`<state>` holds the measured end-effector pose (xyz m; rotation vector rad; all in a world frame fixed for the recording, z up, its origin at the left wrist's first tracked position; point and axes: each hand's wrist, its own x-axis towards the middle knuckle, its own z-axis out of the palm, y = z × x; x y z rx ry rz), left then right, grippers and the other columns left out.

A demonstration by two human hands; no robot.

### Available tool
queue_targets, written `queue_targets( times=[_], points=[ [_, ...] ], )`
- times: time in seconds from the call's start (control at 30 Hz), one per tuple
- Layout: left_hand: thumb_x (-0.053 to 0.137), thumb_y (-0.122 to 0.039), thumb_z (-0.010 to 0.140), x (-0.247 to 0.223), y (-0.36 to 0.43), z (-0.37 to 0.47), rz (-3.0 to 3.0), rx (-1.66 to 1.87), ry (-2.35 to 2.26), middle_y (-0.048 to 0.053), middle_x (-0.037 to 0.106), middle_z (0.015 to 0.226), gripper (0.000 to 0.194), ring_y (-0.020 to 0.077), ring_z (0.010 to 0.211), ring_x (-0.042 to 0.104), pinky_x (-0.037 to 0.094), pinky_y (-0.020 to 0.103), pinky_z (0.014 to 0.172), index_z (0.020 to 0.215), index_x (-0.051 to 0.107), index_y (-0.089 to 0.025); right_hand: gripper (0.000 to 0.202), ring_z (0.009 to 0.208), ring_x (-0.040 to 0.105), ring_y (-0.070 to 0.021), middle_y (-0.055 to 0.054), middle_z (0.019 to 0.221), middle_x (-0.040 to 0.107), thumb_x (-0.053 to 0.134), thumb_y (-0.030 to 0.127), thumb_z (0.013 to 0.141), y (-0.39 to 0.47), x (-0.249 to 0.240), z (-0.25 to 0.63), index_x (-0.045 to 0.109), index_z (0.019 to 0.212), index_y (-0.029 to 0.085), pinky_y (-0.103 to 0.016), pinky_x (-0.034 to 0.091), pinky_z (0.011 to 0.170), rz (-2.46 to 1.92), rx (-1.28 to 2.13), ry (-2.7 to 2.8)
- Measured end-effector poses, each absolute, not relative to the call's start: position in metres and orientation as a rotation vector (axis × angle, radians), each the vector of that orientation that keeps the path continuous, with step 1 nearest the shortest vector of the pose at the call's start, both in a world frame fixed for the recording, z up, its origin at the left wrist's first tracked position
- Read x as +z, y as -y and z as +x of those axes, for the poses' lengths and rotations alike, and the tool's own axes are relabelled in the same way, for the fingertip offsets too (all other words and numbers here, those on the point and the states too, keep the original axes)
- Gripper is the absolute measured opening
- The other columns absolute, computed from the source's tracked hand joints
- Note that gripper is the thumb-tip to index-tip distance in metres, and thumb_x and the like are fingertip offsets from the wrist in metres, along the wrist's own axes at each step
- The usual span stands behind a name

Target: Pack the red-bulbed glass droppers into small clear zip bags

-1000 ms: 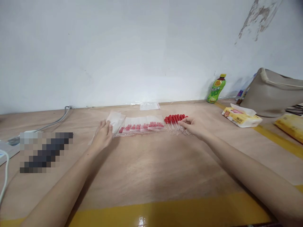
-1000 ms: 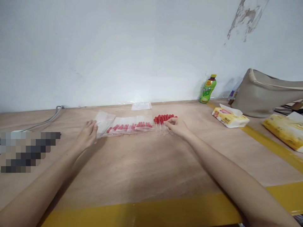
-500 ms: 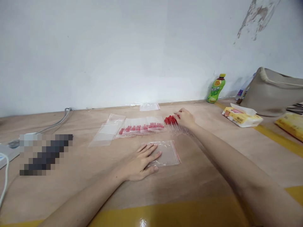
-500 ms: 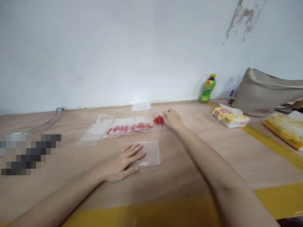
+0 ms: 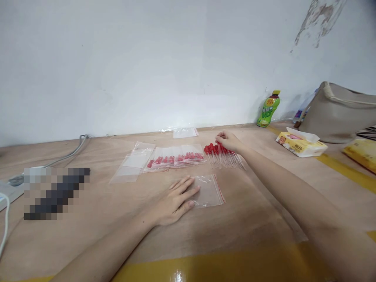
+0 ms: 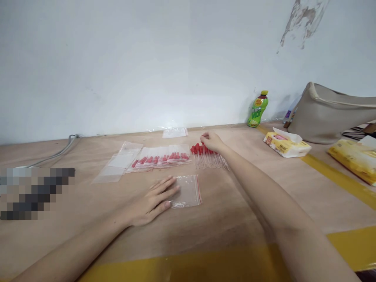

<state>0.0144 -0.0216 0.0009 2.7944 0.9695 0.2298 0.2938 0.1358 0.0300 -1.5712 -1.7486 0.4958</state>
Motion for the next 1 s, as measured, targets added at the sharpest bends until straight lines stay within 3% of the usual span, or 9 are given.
queue_targets(
  times=[0.1,0.2,0.33,0.53,0.8,0.93,1.0],
  points=[
    [0.030,-0.032,0.094,-0.001,0.021,0.013,2.775,0.389,-1.042,0.002,0.014,0.146,0.042,0.0234,0.135,0.004,0.016,0.046,0.108,0.135,0.031,-0.025,0.017,0.052,0.051,-0.0080,-0.001,0.070,0.062,0.046,0.032,0.082,-0.109,0.032,0.299,0.044,0.091,0.018,-0.020,0.040,0.052,-1.318,0.660,1.477],
    [0.034,-0.031,0.093,-0.003,0.018,0.011,2.762,0.432,-0.996,0.002,0.019,0.145,0.041,0.0226,0.135,0.007,0.018,0.045,0.108,0.133,0.034,-0.024,0.028,0.046,0.046,-0.0073,0.004,0.064,0.058,0.054,0.042,0.075,-0.073,0.023,0.304,0.039,0.088,0.021,-0.019,0.036,0.044,-1.113,0.772,1.184],
    [0.040,-0.034,0.090,-0.003,0.015,0.010,2.717,0.398,-0.930,0.004,0.026,0.143,0.047,0.0218,0.133,0.018,0.024,0.044,0.106,0.135,0.030,-0.025,0.040,0.046,0.047,-0.0072,0.005,0.062,0.058,0.063,0.047,0.065,-0.032,0.001,0.305,0.041,0.086,0.022,-0.019,0.037,0.043,-1.099,0.916,1.023],
    [0.040,-0.038,0.090,-0.002,0.015,0.011,2.702,0.341,-0.935,0.005,0.035,0.139,0.048,0.0205,0.129,0.028,0.028,0.043,0.104,0.135,0.029,-0.026,0.038,0.047,0.049,-0.0070,0.003,0.064,0.060,0.066,0.044,0.063,-0.011,-0.020,0.292,0.042,0.083,0.022,-0.020,0.040,0.045,-1.062,1.100,0.828],
    [0.044,-0.043,0.087,-0.001,0.016,0.012,2.670,0.365,-0.969,0.004,0.036,0.138,0.052,0.0223,0.127,0.031,0.028,0.044,0.104,0.134,0.030,-0.028,0.034,0.063,0.059,-0.0104,0.000,0.073,0.063,0.068,0.041,0.065,0.007,-0.017,0.293,0.045,0.079,0.020,-0.026,0.048,0.062,-1.079,1.437,1.066],
    [0.046,-0.043,0.086,-0.002,0.015,0.013,2.676,0.394,-0.957,0.005,0.037,0.137,0.053,0.0234,0.126,0.032,0.029,0.045,0.103,0.134,0.030,-0.027,0.029,0.059,0.055,-0.0081,0.002,0.066,0.059,0.069,0.036,0.066,0.010,-0.011,0.305,0.051,0.077,0.016,-0.023,0.044,0.058,-1.092,1.552,1.522],
    [0.045,-0.043,0.086,-0.002,0.015,0.013,2.680,0.410,-0.949,0.005,0.038,0.137,0.053,0.0240,0.126,0.033,0.029,0.045,0.103,0.134,0.031,-0.027,0.028,0.062,0.053,-0.0073,0.001,0.072,0.059,0.070,0.033,0.064,0.010,-0.008,0.307,0.052,0.075,0.015,-0.021,0.042,0.058,-1.042,1.503,1.643]
  ],
)
